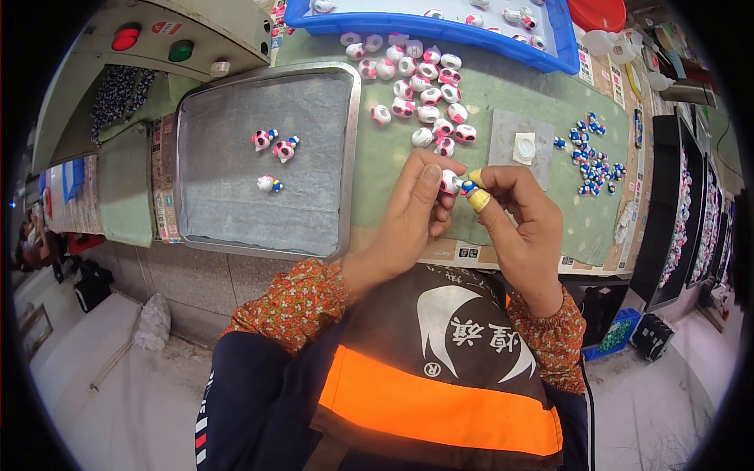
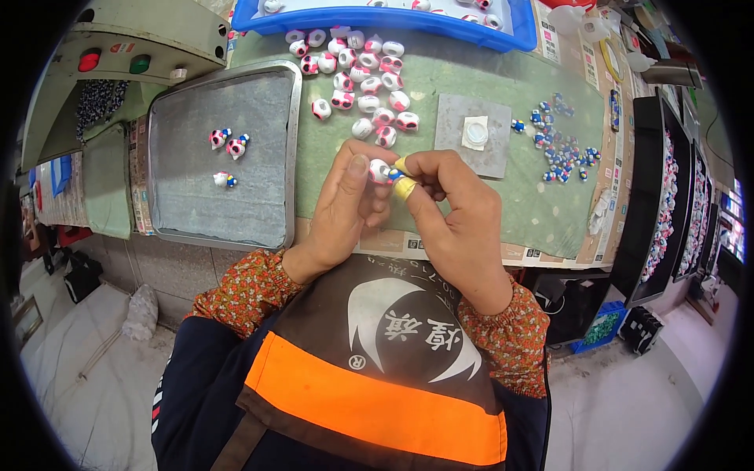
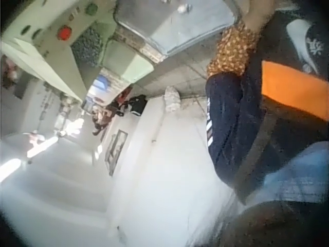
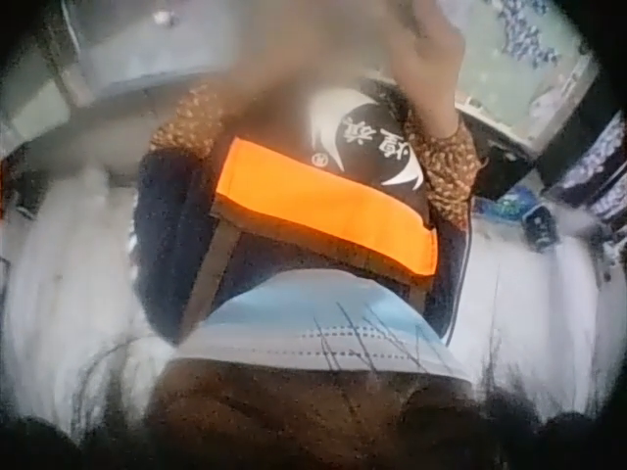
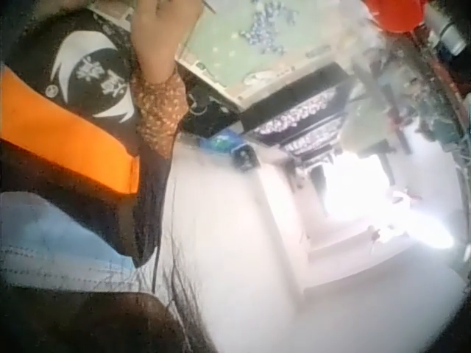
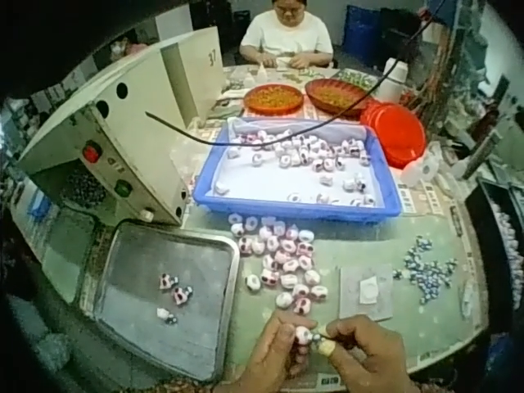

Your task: The person assembles small figurines by applying adhesive to components, pressing head and body pieces together, and placing them on a tray. After dumping the tray of assembled figurines into a bin, the person gathers more parts from a tray and resumes assembling the figurines.

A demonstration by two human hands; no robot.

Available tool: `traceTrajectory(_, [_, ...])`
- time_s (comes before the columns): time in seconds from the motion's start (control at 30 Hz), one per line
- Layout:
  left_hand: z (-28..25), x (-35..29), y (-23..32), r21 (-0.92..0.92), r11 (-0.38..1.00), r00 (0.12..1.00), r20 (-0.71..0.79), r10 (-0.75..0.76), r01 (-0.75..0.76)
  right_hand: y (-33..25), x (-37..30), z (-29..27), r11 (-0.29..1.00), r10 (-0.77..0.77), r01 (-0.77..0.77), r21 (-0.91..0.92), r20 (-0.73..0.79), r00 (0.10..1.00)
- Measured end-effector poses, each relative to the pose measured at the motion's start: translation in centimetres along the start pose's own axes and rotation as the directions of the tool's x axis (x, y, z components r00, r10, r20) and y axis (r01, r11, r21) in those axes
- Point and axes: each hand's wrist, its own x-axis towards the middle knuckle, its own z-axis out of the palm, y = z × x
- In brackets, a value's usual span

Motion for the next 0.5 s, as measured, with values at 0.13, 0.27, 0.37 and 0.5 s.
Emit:
traceTrajectory(0.13, [0.0, -0.3, -0.2, 0.159, 0.984, 0.996, 0.017, 0.084, -0.086, -1.0, -0.2, 0.3, 0.998, 0.057, -0.057, -0.016, -0.008, 0.998])
traceTrajectory(0.27, [-0.1, -0.5, -0.8, 0.391, 0.894, 0.972, 0.007, 0.236, -0.22, -0.3, -0.7, 0.9, 0.996, 0.066, -0.062, -0.061, 0.058, 0.996])
traceTrajectory(0.37, [-0.5, -0.1, -2.3, 0.406, 0.847, 0.929, 0.011, 0.37, -0.343, 0.7, -1.3, 1.8, 0.994, 0.106, -0.107, 0.027, 0.048, 0.993])
traceTrajectory(0.5, [-0.5, -0.1, -2.4, 0.459, 0.805, 0.909, 0.014, 0.416, -0.375, 1.4, -1.8, 2.8, 0.989, 0.101, -0.102, 0.103, 0.008, 0.995])
